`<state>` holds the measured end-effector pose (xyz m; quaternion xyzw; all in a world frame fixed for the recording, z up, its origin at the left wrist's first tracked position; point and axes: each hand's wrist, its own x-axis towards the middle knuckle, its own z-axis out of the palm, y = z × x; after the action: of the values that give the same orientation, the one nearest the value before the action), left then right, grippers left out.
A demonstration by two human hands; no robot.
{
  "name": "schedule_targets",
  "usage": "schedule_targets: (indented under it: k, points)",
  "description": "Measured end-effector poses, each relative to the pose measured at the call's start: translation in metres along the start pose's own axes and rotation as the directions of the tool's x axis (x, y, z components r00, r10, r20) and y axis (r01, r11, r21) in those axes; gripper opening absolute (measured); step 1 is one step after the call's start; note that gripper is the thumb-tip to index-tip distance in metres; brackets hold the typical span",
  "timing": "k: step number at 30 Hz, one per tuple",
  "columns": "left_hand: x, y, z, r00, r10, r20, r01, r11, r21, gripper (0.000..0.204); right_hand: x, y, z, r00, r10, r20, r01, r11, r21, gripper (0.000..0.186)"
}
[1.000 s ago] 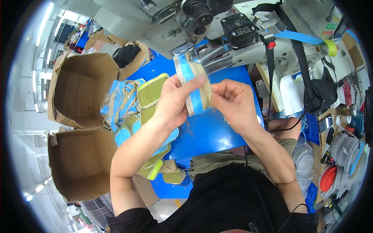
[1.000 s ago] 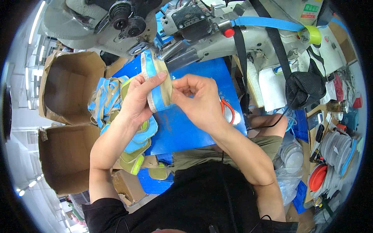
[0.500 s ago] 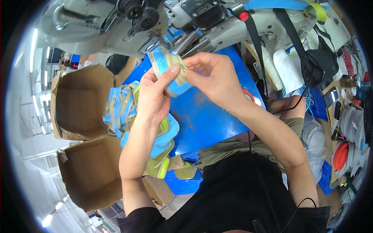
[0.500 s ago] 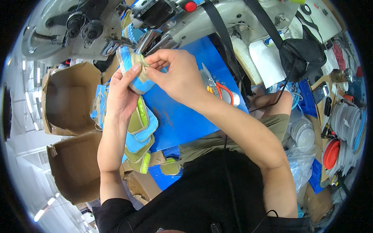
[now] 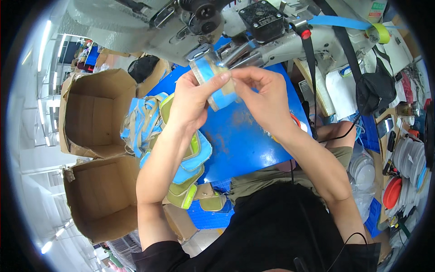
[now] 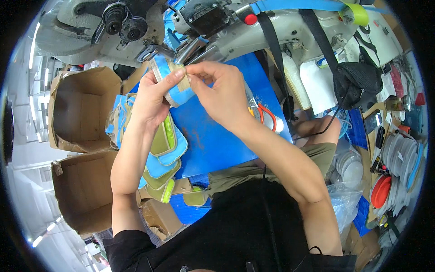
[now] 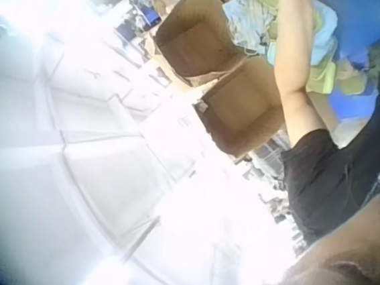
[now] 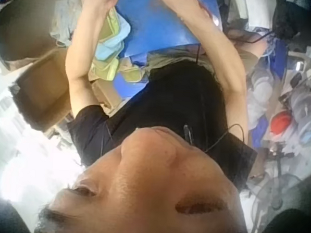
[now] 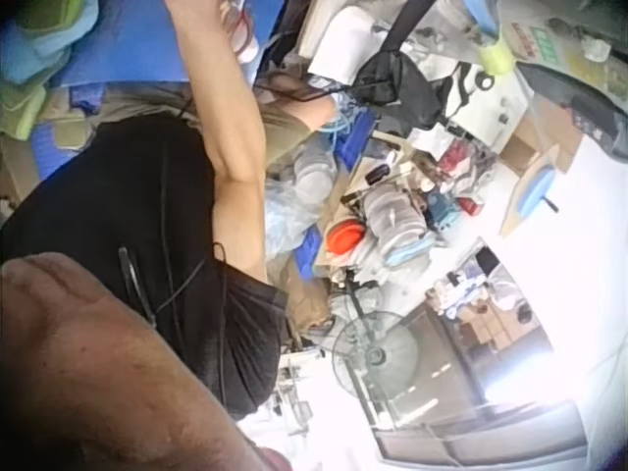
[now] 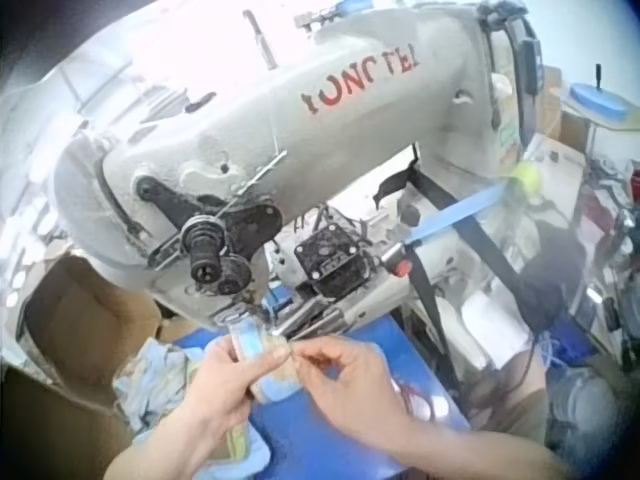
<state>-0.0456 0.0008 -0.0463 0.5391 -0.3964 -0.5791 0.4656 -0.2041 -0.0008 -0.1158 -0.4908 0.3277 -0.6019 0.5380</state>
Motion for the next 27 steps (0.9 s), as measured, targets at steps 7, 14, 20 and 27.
schedule_targets:
  k: [7,14,20,27]
  points:
    - [0.002,0.005,-0.006,0.999,-0.045,0.003,0.045,0.999,-0.028,0.028,-0.001,0.001,0.009,0.999,0.005,-0.054,-0.001,0.997,0.077,0.016]
    - [-0.009,-0.004,-0.021,0.988,0.157,0.009,-0.155,0.957,0.247,0.028,-0.01,0.014,0.012,0.968,-0.211,-0.133,0.198,0.975,-0.103,0.02]
    - [-0.003,-0.003,-0.028,0.995,0.027,0.092,-0.029,1.0,0.012,0.025,-0.017,0.021,0.014,0.944,-0.312,-0.103,0.284,0.932,-0.225,0.025]
    - [0.0,-0.017,-0.027,0.986,0.146,0.085,-0.152,0.985,0.08,0.023,-0.017,0.023,0.013,0.947,-0.303,-0.111,0.264,0.925,-0.273,0.023]
